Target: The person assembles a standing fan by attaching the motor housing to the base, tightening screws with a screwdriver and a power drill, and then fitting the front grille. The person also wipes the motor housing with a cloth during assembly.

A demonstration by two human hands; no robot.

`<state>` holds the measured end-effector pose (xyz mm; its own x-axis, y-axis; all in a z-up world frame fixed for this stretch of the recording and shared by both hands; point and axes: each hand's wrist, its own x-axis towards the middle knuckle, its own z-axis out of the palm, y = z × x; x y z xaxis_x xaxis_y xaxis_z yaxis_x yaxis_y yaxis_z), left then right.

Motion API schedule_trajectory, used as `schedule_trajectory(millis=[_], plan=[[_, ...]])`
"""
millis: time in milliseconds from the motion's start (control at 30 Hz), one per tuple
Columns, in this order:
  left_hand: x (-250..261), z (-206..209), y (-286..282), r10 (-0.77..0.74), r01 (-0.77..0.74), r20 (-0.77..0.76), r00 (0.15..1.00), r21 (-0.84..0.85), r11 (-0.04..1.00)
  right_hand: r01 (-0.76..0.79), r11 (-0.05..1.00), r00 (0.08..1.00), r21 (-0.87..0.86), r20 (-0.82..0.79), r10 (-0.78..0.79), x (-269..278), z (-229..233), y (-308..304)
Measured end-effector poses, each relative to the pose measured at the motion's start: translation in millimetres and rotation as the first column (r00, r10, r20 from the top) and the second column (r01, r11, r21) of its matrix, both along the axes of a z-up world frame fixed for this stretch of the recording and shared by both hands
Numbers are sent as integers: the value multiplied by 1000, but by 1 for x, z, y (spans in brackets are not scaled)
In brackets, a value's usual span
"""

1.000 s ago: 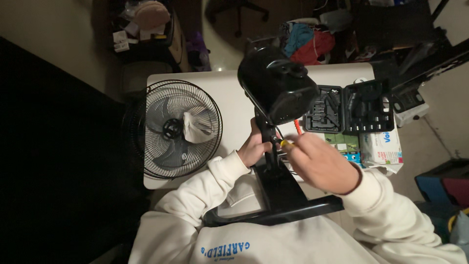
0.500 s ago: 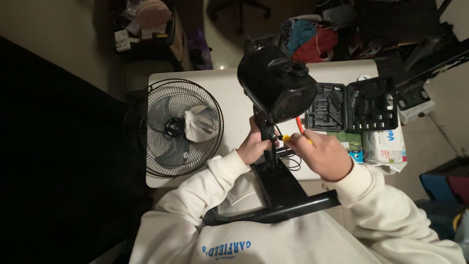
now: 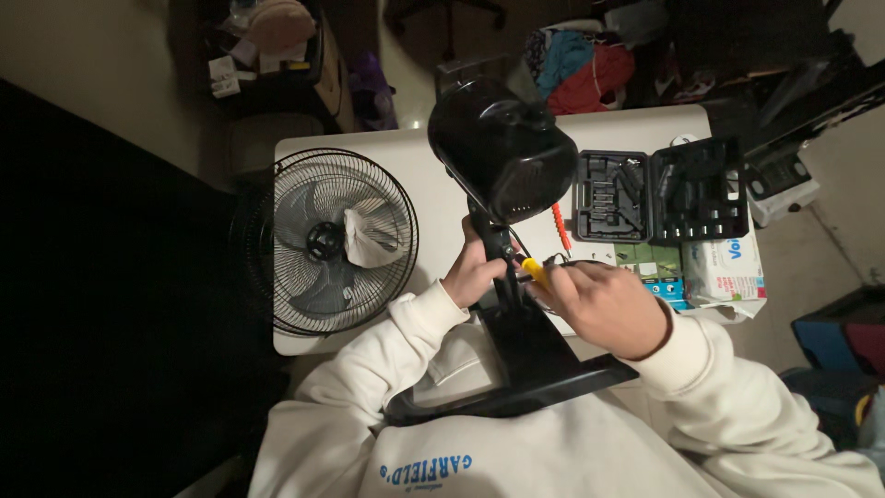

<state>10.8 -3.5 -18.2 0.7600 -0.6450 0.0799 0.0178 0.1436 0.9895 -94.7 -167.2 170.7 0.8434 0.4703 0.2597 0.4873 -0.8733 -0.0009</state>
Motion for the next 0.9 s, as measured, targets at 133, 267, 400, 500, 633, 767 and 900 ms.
schedule_trajectory(millis=[133,267,400,500,633,767,900], plan=[[1,0,1,-73,66,-160,984,-50,997,-38,999,998,2,59,38,4,9,2],[0,6,3,-75,65,-179,981,-64,996,-189,977,982,101,24,188,5,18,-4],[-1,10,5,-53,23,-232,971,-131,991,-162,981,987,105,14,162,5,13,-10],[1,10,5,-82,71,-161,984,-70,995,-120,989,992,84,51,116,6,8,-10],[0,9,4,-102,94,-110,989,-74,993,-88,995,987,46,142,81,7,7,-8],[1,12,4,-107,92,-186,977,-85,992,2,1000,991,22,137,-5,9,14,-6],[1,18,4,-87,86,-221,971,-15,996,-71,997,996,7,52,71,8,24,-9]])
